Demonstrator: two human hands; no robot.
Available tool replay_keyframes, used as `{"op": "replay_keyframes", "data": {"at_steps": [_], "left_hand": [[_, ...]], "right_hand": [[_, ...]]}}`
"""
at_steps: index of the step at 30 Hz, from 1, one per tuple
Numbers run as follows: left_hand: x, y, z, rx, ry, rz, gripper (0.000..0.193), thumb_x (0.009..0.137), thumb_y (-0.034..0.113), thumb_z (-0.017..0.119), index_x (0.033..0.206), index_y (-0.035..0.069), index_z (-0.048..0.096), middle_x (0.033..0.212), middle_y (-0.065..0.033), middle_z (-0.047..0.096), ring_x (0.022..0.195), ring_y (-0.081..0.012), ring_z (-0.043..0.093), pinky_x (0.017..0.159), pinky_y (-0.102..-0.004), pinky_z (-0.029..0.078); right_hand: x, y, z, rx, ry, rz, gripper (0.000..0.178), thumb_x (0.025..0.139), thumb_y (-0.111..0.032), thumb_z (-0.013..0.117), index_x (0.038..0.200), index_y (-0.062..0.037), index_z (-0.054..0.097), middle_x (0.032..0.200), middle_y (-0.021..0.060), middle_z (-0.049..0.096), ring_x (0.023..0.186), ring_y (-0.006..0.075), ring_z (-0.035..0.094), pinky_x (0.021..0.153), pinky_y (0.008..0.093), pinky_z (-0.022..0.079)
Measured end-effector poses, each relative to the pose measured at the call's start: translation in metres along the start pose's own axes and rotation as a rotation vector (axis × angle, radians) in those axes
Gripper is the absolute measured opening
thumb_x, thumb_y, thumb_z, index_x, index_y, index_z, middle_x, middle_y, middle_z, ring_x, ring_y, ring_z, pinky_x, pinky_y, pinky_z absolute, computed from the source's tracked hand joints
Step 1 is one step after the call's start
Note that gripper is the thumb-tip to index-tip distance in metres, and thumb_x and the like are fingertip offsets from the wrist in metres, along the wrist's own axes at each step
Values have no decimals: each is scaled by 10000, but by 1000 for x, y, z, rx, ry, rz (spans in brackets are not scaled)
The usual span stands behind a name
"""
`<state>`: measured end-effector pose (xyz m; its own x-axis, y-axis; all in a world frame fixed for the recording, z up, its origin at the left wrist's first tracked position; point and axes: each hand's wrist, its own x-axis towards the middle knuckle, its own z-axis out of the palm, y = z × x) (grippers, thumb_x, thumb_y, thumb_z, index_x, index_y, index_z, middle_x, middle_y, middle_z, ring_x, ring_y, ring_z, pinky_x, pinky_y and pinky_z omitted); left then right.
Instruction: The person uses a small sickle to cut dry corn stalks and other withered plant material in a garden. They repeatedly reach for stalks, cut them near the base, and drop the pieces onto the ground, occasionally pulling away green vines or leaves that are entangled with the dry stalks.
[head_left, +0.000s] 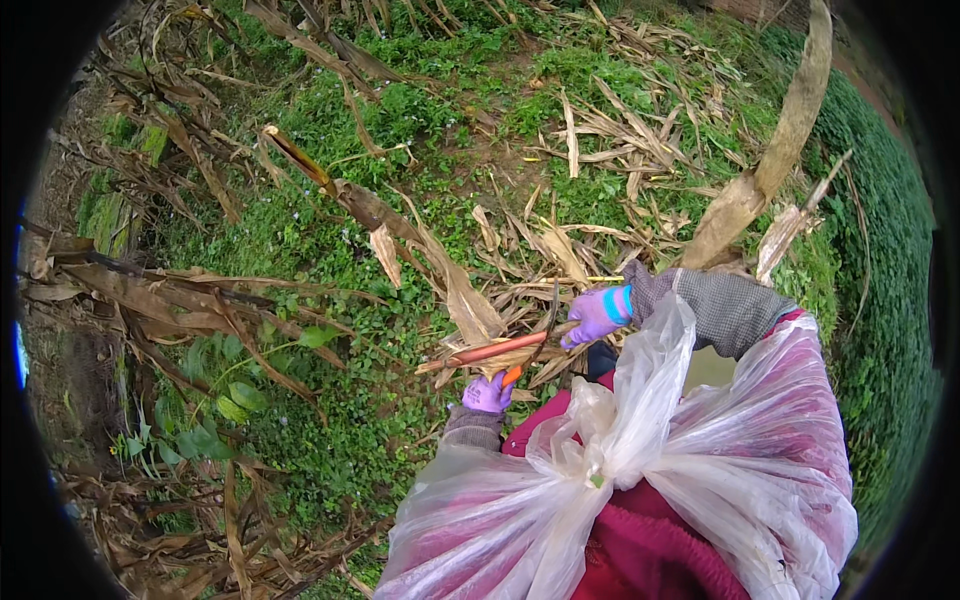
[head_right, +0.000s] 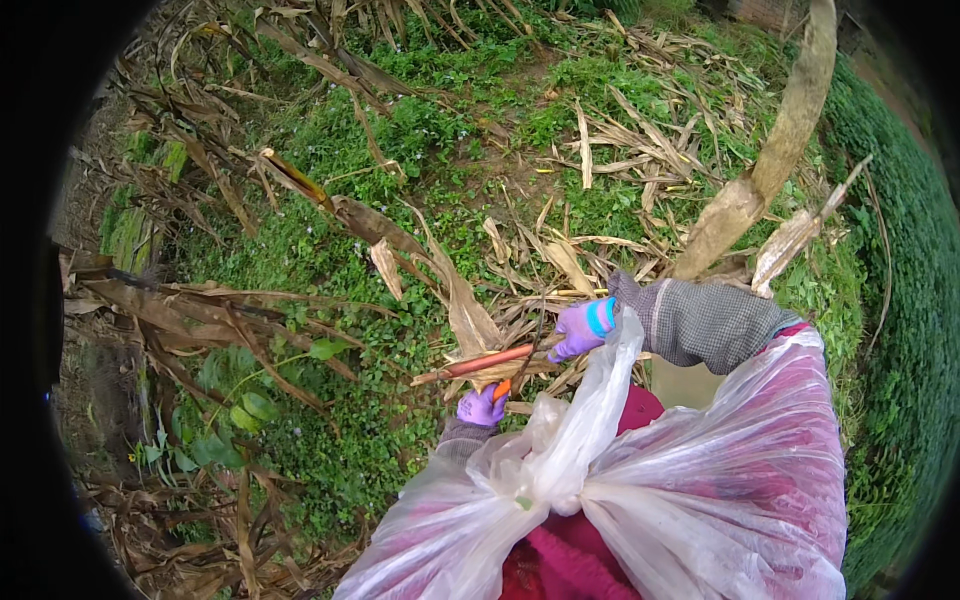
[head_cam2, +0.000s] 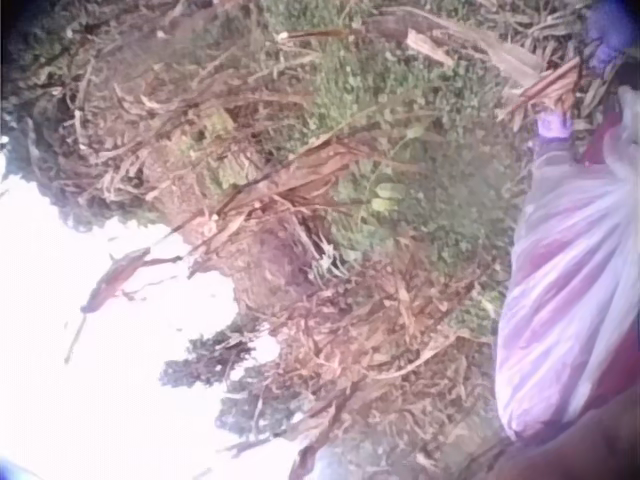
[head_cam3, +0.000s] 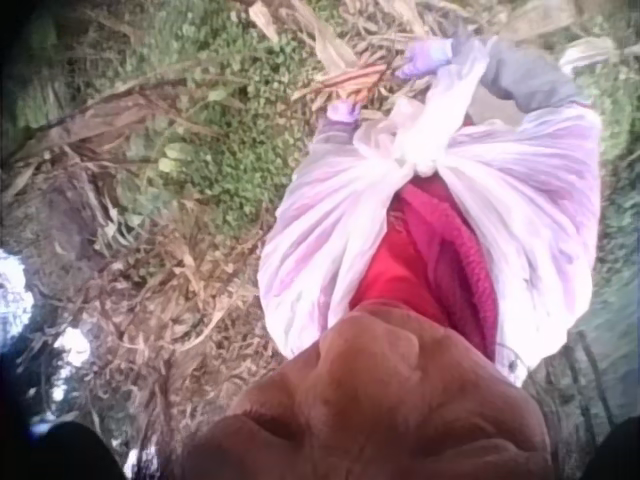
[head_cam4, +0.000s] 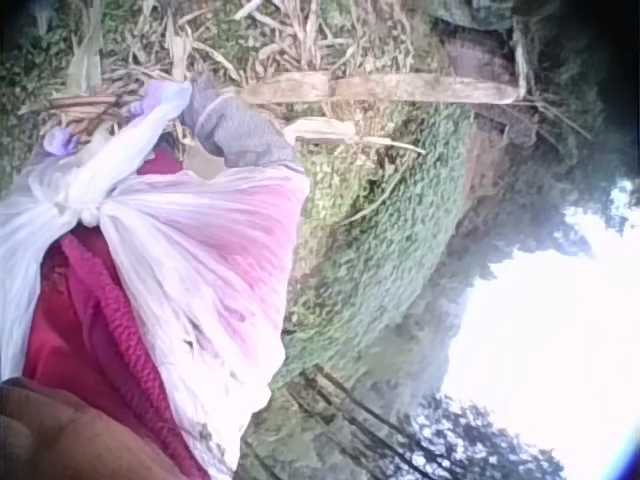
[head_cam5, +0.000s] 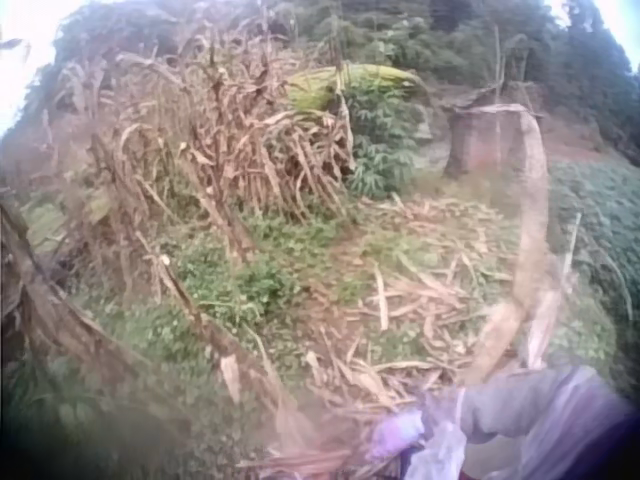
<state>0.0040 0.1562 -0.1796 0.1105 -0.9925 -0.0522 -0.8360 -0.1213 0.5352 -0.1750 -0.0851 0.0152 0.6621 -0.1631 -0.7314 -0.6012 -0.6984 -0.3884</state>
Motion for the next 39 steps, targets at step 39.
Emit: {"op": "replay_keyframes", "data": {"at_steps": [39], "left_hand": [[81, 57, -182, 86, 574, 15, 238, 885, 281, 535, 919, 53, 594, 878, -164, 619, 837, -336, 598, 832, -464, 420]], "right_hand": [[-14, -13, -49, -167, 378, -43, 371, 842, -454, 565, 822, -87, 615, 684, 130, 617, 691, 321, 627, 652, 446, 482]]}}
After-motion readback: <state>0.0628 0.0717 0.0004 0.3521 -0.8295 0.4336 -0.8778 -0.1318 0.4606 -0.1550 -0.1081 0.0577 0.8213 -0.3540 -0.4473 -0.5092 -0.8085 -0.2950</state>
